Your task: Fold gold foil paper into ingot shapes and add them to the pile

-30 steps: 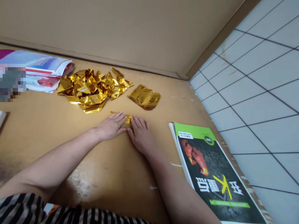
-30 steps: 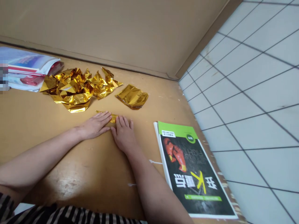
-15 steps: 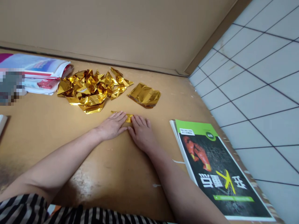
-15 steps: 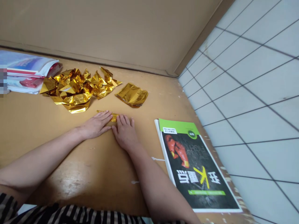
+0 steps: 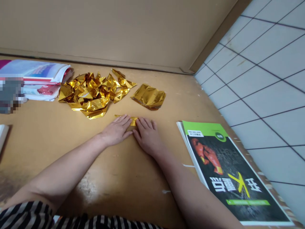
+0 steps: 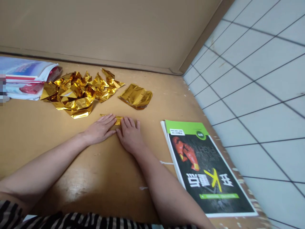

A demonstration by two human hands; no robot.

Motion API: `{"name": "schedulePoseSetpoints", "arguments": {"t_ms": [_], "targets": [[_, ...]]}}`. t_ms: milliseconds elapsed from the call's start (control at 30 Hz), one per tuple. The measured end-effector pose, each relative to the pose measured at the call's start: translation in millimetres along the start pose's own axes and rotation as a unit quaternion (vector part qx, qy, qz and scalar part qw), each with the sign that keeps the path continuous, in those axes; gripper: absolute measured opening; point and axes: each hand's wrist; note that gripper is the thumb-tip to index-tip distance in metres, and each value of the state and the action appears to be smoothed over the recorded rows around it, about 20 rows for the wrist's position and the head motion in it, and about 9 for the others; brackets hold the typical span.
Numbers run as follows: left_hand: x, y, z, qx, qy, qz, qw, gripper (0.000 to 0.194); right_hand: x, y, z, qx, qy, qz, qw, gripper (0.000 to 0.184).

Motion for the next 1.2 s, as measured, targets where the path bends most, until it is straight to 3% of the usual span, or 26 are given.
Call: {"name": "schedulePoseSetpoints", "arguments": {"t_ms": [500, 1033, 1200], "targets": [[1.5, -0.4, -0.2, 0.003, 0.007, -0.004, 1.000, 0.058, 7.7, -9.8, 0.9, 0.031, 0.017, -0.009, 0.999, 0.055], [4.3, 0.2, -0.8, -0.001, 0.004, -0.003, 1.000, 0.060, 10.0, -3.7, -1.9, 0.005, 0.012, 0.013, 1.000, 0.053], [7.6, 0.4, -1.6, 0.004, 0.016, -0.006, 1.000, 0.058, 6.4, -5.6, -11.7, -0.037, 0.012, -0.018, 0.999, 0.052]]}}
Point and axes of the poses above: each hand's wrist, its own z-axis away from the middle knuckle, its own y-axis out of the palm, x = y × z, and after that the axes turned 8 degrees about x, right-handed
